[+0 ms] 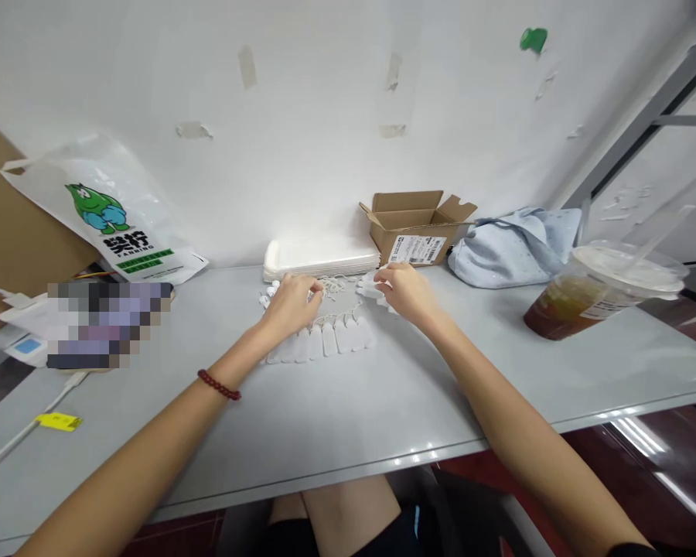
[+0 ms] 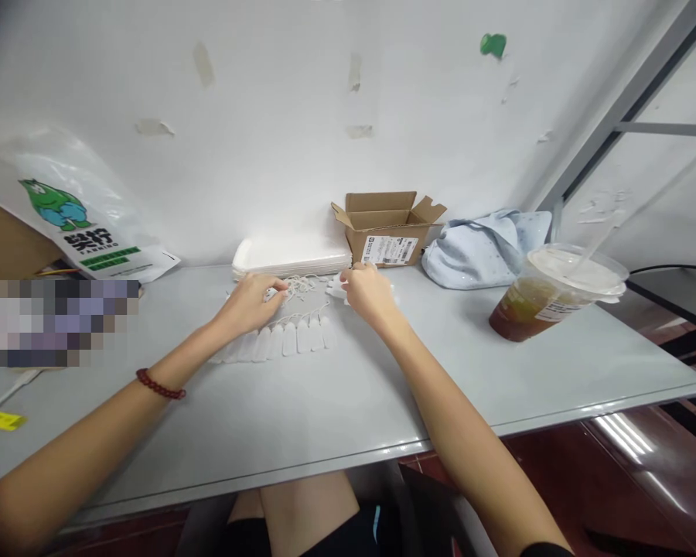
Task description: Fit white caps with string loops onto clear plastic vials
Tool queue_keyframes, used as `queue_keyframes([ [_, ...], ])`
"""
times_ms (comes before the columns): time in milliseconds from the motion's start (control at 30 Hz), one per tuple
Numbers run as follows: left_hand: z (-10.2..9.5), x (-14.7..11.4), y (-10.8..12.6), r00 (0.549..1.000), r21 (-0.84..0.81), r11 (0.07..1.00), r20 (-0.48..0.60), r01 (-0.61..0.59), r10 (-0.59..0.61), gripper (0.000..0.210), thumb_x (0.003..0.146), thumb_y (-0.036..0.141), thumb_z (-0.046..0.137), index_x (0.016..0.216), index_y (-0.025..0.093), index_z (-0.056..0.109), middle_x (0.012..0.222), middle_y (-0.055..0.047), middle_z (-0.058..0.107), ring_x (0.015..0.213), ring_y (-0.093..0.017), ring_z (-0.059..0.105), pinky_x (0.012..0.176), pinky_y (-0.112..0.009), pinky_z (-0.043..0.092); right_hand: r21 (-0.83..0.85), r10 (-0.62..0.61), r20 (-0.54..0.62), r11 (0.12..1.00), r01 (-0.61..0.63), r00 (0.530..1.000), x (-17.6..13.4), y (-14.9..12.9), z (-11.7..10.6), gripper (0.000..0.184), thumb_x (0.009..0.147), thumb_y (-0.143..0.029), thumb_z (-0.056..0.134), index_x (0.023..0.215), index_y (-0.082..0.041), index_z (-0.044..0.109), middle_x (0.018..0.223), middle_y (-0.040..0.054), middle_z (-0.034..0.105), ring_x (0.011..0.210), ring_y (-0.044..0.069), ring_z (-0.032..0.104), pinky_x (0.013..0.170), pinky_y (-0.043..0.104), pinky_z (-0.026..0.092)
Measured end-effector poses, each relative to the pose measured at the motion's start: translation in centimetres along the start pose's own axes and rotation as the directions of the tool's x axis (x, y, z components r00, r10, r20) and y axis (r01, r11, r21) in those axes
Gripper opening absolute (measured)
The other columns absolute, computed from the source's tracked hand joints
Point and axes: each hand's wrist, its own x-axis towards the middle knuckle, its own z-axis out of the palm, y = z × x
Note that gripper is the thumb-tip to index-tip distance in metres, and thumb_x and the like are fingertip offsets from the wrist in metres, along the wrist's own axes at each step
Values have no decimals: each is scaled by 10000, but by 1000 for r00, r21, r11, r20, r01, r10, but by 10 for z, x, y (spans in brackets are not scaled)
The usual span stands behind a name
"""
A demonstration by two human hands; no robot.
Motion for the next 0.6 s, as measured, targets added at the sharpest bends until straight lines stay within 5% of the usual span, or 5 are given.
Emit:
queue_keyframes([
  [400,29,56,7,968,71,966,48,-250,247,290,791,128,457,955,165,694,1009,-56,682,954,-233,531,889,-359,424,-168,-178,72,968,188,981,6,-10,12,237,857,-207,519,1061,-176,635,1068,113,631,1046,269,474,612,302,424],
  [600,46,69,17,975,72,981,152,-177,165,200,752,134,522,825,146,708,921,-119,637,871,-239,592,779,-341,457,-213,-218,84,949,231,972,3,-12,15,288,827,-87,456,1065,-129,611,999,139,635,1027,281,488,645,317,435],
])
